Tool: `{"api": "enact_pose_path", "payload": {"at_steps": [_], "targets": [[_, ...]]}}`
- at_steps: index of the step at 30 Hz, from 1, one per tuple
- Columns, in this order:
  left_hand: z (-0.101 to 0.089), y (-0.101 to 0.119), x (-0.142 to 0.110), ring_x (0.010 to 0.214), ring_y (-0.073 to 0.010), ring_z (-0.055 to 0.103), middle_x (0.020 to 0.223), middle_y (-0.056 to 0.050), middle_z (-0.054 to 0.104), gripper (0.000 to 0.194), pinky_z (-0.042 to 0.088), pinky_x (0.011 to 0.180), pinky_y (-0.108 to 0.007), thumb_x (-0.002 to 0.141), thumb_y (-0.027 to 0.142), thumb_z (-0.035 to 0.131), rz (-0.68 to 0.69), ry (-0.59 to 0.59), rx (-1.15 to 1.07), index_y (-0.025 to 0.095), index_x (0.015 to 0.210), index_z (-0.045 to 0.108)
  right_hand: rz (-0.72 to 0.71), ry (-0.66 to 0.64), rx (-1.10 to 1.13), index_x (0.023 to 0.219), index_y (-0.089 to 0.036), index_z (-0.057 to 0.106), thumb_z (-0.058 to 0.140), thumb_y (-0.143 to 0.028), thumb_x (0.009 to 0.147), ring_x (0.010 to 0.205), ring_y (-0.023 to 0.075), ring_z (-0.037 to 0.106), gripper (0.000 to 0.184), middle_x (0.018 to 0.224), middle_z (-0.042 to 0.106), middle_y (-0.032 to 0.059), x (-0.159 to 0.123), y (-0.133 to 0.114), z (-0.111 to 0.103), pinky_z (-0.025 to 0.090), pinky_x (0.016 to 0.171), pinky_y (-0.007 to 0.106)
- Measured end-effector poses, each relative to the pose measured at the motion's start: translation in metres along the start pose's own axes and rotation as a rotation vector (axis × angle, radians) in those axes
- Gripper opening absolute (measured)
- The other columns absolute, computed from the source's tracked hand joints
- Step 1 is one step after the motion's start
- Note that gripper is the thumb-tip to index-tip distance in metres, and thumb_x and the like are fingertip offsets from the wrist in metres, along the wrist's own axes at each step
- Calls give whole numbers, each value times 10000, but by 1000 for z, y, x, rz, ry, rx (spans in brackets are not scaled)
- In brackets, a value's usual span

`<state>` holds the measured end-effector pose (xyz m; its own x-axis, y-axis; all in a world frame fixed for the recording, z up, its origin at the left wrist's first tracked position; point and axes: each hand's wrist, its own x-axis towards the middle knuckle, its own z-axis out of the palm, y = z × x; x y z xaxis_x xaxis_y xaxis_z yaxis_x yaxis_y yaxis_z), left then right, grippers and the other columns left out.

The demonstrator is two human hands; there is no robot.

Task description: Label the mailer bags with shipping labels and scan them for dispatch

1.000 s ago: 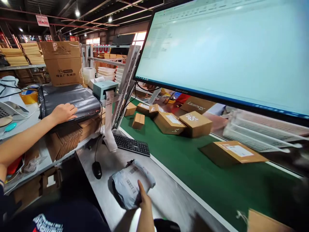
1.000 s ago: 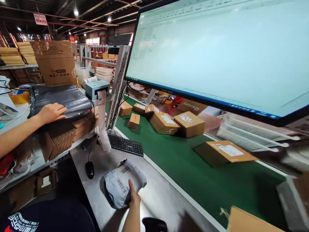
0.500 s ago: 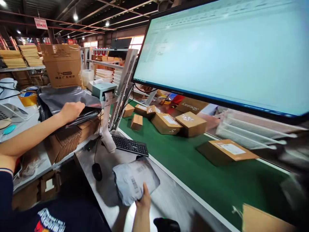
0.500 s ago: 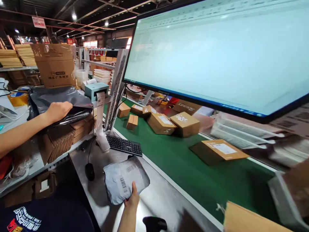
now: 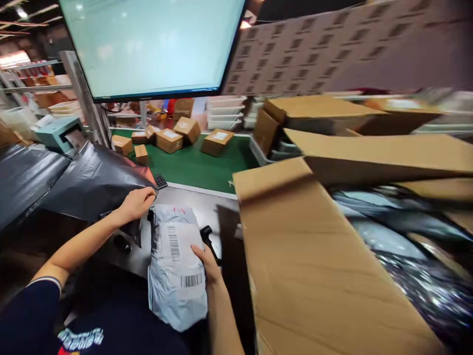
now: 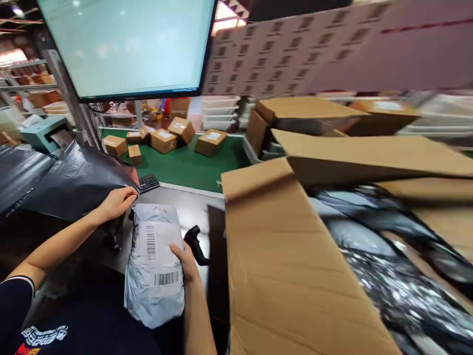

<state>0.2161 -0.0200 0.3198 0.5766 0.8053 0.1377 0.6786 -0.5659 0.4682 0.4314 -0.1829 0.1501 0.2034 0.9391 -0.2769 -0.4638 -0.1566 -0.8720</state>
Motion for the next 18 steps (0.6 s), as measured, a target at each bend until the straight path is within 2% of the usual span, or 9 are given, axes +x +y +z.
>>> {"api": "enact_pose_path", "payload": {"at_steps": [3,5,8,10,13,16,18], "targets": [[24,15,19,852,-206,707,962,-43,798,237,495,776,-303,987,266,519,180,-143,-98,204,976,748,29,-26,101,1050,-159,780,965,-559,565,832,269,756,656,943,824,114,-19,1,-13,619,778,366],[37,23,25,867,-197,722,995,-42,814,245,510,787,-287,980,266,541,235,-183,-136,204,1002,777,7,-78,69,1075,-151,788,978,-499,566,841,239,740,645,974,826,97,-23,-5,-15,599,778,332],[52,27,29,887,-200,753,1017,-44,836,264,524,800,-278,986,282,569,299,-238,-100,226,1071,813,0,-182,-24,1121,-131,798,977,-441,586,878,223,728,644,1003,823,85,-18,-16,-11,581,807,320],[60,23,26,919,-204,773,1033,-46,844,271,530,802,-270,997,293,573,433,-346,-56,249,1097,821,-14,-186,-77,1110,-125,805,971,-442,591,886,223,726,630,999,823,83,-10,-22,-6,581,840,333],[73,8,13,949,-207,789,1038,-61,844,293,543,790,-258,1022,305,543,619,-429,21,254,1124,813,-65,-47,-123,1030,-144,816,945,-480,594,918,267,744,565,991,829,92,-5,-20,2,595,932,411],[99,-19,-12,919,-215,803,1006,-62,842,289,559,739,-270,1032,331,531,640,-342,48,264,1123,797,-123,236,-152,951,-205,790,884,-546,633,978,333,766,475,985,838,92,-15,0,4,596,1011,509],[127,-42,-26,871,-218,805,969,-40,837,224,566,679,-279,989,423,629,652,-262,50,314,1110,784,-132,360,-232,960,-262,770,840,-612,672,986,366,772,459,975,840,85,-17,17,-6,620,972,566]]}}
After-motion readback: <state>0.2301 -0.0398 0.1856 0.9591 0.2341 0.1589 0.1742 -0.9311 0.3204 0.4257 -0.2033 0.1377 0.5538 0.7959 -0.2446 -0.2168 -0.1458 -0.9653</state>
